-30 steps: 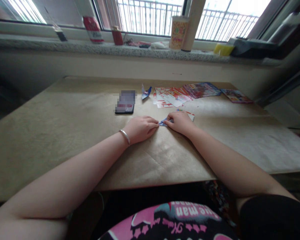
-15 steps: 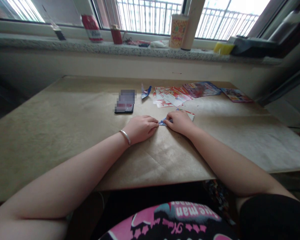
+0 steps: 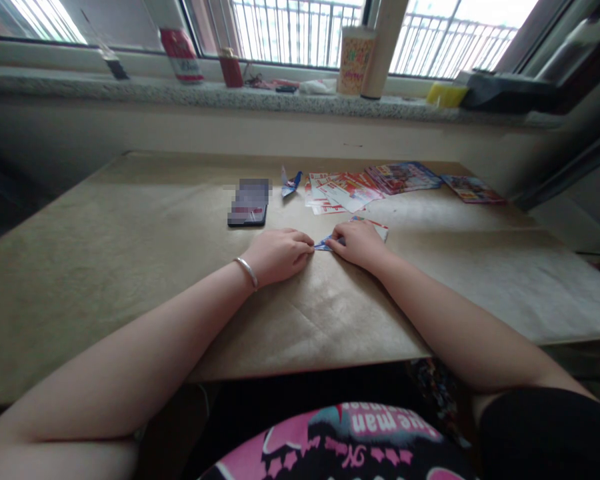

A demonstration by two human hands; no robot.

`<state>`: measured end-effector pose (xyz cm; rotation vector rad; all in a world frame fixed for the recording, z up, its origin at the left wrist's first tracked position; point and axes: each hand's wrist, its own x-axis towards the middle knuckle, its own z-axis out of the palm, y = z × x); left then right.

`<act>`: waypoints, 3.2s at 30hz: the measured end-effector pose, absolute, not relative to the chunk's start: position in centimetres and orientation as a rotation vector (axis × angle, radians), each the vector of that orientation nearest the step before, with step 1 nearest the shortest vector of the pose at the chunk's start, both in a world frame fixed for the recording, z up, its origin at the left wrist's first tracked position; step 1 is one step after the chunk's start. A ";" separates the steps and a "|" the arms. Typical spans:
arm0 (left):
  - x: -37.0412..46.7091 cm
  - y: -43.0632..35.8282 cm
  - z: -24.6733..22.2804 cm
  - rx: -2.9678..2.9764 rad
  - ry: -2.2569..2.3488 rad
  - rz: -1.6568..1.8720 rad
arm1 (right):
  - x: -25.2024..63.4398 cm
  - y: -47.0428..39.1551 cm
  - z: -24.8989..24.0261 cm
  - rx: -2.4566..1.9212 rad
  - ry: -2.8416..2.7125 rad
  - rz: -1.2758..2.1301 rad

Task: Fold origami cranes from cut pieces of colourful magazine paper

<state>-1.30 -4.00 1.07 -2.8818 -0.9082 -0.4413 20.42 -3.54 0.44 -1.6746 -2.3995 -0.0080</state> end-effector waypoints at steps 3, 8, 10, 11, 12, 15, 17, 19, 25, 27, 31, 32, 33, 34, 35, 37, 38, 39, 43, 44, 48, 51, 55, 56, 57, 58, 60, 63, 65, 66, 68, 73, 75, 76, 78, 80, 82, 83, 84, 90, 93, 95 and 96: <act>-1.5 -3.9 1.0 -2.881 -0.909 -0.444 | 20.6 -3.5 0.3 -1.651 -2.394 0.003; -1.9 -3.9 0.9 -2.906 -0.904 -0.477 | 20.9 -3.4 -0.1 -1.616 -2.348 0.029; -2.0 -3.8 0.8 -2.916 -0.870 -0.498 | 21.0 -3.4 -0.2 -1.575 -2.336 0.014; -2.1 -3.7 0.8 -2.922 -0.851 -0.511 | 21.0 -3.5 -0.2 -1.551 -2.337 0.003; -2.1 -3.6 0.7 -2.926 -0.838 -0.529 | 21.0 -3.5 -0.2 -1.528 -2.343 -0.006; -2.3 -3.2 0.4 -2.938 -0.826 -0.587 | 21.0 -3.5 -0.3 -1.479 -2.370 -0.003; -2.3 -3.0 0.3 -2.958 -0.778 -0.593 | 21.0 -3.4 -0.3 -1.464 -2.379 0.012; -2.2 -2.9 0.1 -2.987 -0.702 -0.578 | 21.1 -3.4 -0.4 -1.459 -2.365 0.024; -2.1 -3.0 0.4 -2.953 -0.631 -0.531 | 21.7 -3.4 0.0 -1.123 -2.473 0.056; -2.1 -3.1 0.6 -2.948 -0.589 -0.515 | 21.8 -3.4 0.2 -1.066 -2.500 0.011; -2.2 -3.2 1.0 -2.960 -0.567 -0.496 | 21.8 -3.3 0.3 -1.101 -2.501 -0.080; -2.1 -3.3 1.0 -2.967 -0.576 -0.498 | 21.8 -3.3 0.3 -1.107 -2.509 -0.082; -2.1 -3.3 1.0 -2.971 -0.590 -0.506 | 21.8 -3.3 0.2 -1.111 -2.520 -0.076; -2.1 -3.3 1.0 -2.973 -0.601 -0.517 | 21.8 -3.2 0.1 -1.115 -2.532 -0.065; -2.1 -3.3 0.9 -2.974 -0.606 -0.525 | 21.8 -3.2 0.1 -1.120 -2.539 -0.054; -2.1 -3.3 0.7 -2.978 -0.607 -0.520 | 21.8 -3.2 0.0 -1.125 -2.542 -0.040; -2.1 -3.3 0.6 -2.982 -0.615 -0.509 | 21.8 -3.3 -0.1 -1.129 -2.537 -0.042; -2.1 -3.3 0.4 -2.989 -0.628 -0.492 | 21.8 -3.3 -0.1 -1.132 -2.532 -0.047; -2.0 -3.3 0.1 -3.006 -0.696 -0.441 | 21.8 -3.5 0.0 -1.160 -2.534 -0.062; -2.0 -3.3 0.1 -3.009 -0.689 -0.442 | 21.9 -3.5 0.0 -1.169 -2.533 -0.062; -1.7 -3.2 0.2 -3.020 -0.639 -0.467 | 22.0 -3.4 0.0 -1.197 -2.516 -0.052; -1.5 -3.2 0.3 -3.027 -0.658 -0.436 | 22.3 -3.3 -0.1 -1.195 -2.496 -0.050; -1.5 -3.3 0.3 -3.023 -0.646 -0.410 | 22.5 -3.0 -0.2 -1.164 -2.482 -0.044; -1.5 -3.2 0.2 -3.022 -0.637 -0.406 | 22.5 -3.0 -0.3 -1.156 -2.480 -0.046; -1.5 -3.2 0.2 -3.024 -0.633 -0.398 | 22.5 -2.9 -0.3 -1.150 -2.478 -0.049; -1.5 -3.2 0.1 -3.028 -0.639 -0.392 | 22.5 -2.9 -0.3 -1.146 -2.474 -0.054; -1.5 -3.2 0.1 -3.044 -0.671 -0.386 | 22.5 -2.8 -0.3 -1.145 -2.467 -0.059; -1.4 -3.4 0.1 -3.062 -0.740 -0.402 | 22.5 -3.0 -0.3 -1.143 -2.469 -0.066; -1.3 -3.4 0.1 -3.072 -0.768 -0.404 | 22.4 -3.2 -0.2 -1.119 -2.479 -0.062; -1.3 -3.4 0.1 -3.075 -0.775 -0.402 | 22.4 -3.4 -0.2 -1.095 -2.487 -0.049; -1.3 -3.4 0.1 -3.075 -0.783 -0.394 | 22.3 -3.7 -0.2 -1.054 -2.497 -0.015; -1.3 -3.4 -0.1 -3.058 -0.765 -0.410 | 22.2 -4.0 -0.1 -1.066 -2.489 -0.029; -1.3 -3.4 -0.1 -3.057 -0.746 -0.422 | 22.2 -3.9 0.0 -1.089 -2.496 -0.055; -1.3 -3.4 -0.1 -3.057 -0.739 -0.425 | 22.3 -3.8 0.1 -1.106 -2.504 -0.073; -1.4 -3.3 0.0 -3.059 -0.728 -0.423 | 22.4 -3.7 0.4 -1.149 -2.524 -0.114; -1.4 -3.3 0.0 -3.061 -0.717 -0.418 | 22.6 -3.6 0.6 -1.196 -2.533 -0.147; -1.5 -3.1 0.0 -3.061 -0.700 -0.420 | 23.1 -3.5 0.8 -1.240 -2.529 -0.161; -1.5 -3.1 0.0 -3.060 -0.691 -0.424 | 23.4 -3.3 0.9 -1.262 -2.528 -0.167; -1.5 -3.0 0.0 -3.059 -0.682 -0.428 | 23.8 -3.2 0.9 -1.283 -2.527 -0.174; -1.6 -2.9 0.1 -3.050 -0.636 -0.426 | 25.7 -2.4 1.1 -1.451 -2.523 -0.241; -1.6 -2.9 0.1 -3.046 -0.646 -0.421 | 26.1 -2.3 1.2 -1.508 -2.505 -0.234; -1.6 -3.0 0.1 -3.044 -0.650 -0.417 | 26.3 -2.3 1.3 -1.555 -2.486 -0.235; -1.6 -3.0 0.1 -3.044 -0.650 -0.417 | 26.4 -2.3 1.3 -1.582 -2.475 -0.235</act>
